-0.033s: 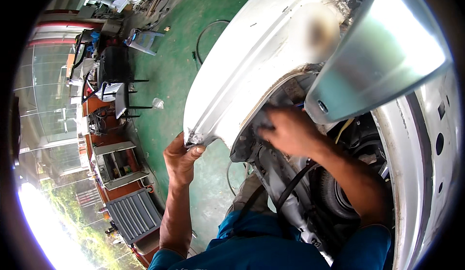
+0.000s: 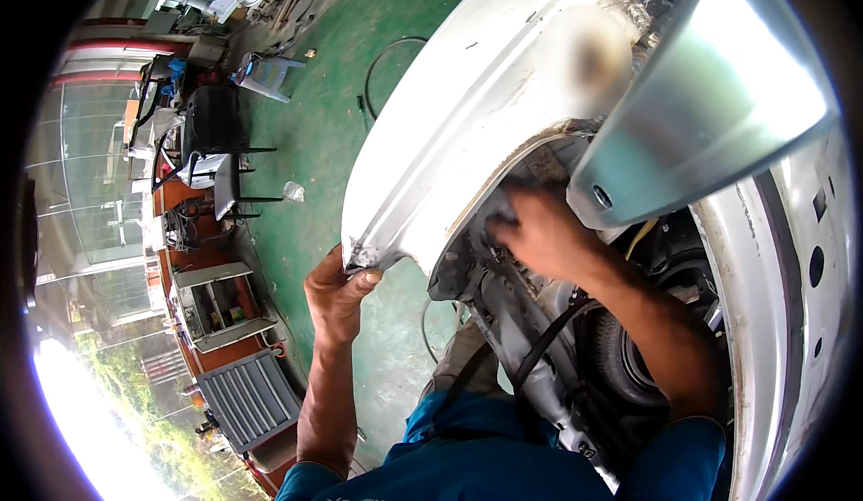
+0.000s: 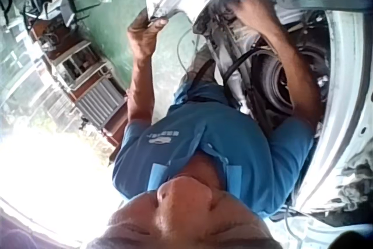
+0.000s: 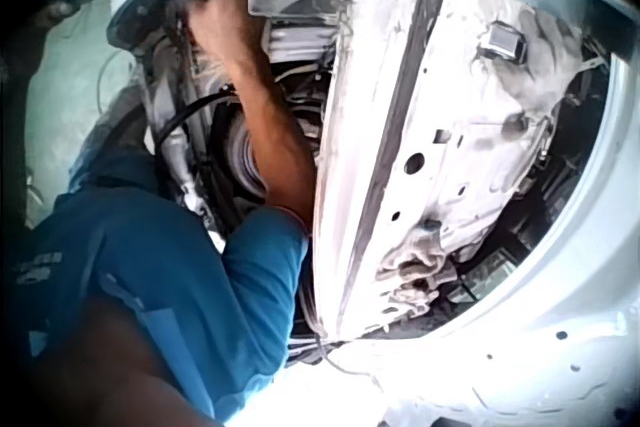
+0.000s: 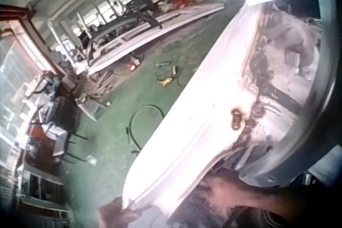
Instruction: The person uses a hammer and a metal dolly to repeatedly strike and shape the damaged front fender of a white car. They adjust the tool positions and reposition their hands to work on different sections of the dent along the fender edge.
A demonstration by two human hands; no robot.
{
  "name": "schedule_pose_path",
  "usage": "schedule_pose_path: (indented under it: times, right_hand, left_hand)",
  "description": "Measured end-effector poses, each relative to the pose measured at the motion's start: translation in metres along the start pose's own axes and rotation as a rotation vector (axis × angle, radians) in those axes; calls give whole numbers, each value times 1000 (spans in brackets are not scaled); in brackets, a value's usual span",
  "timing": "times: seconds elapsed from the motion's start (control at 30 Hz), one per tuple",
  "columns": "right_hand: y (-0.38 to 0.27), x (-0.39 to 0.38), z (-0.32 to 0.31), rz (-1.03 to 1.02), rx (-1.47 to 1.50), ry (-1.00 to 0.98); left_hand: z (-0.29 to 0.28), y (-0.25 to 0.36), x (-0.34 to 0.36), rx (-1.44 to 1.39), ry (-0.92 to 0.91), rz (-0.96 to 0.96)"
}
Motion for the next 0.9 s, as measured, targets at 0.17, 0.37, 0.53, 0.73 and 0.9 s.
schedule_pose_path:
  times: [0.17,0.37,0.53,0.73,0.9]
  right_hand:
    - [-13,-21,35,-105,-37,-319]
    - [3,-1,12,-53,-30,-218]
    - [-10,-23,34,-94,-99,-289]
    - [-2,-6,14,-95,-51,-398]
    - [23,6,8,7,-200,-176]
  left_hand:
    - [-2,-6,-3,66,2,-43]
    - [1,0,-4,32,57,-43]
    - [2,-3,-2,43,40,-17]
    - [0,-6,-3,7,51,-18]
    - [3,-2,-3,-11,55,-13]
Point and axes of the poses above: each hand's wrist, its own x-axis towards the middle knuckle, its own z-axis out of the palm, y = z × x, the point moved 6 cm from there along x, towards the middle knuckle
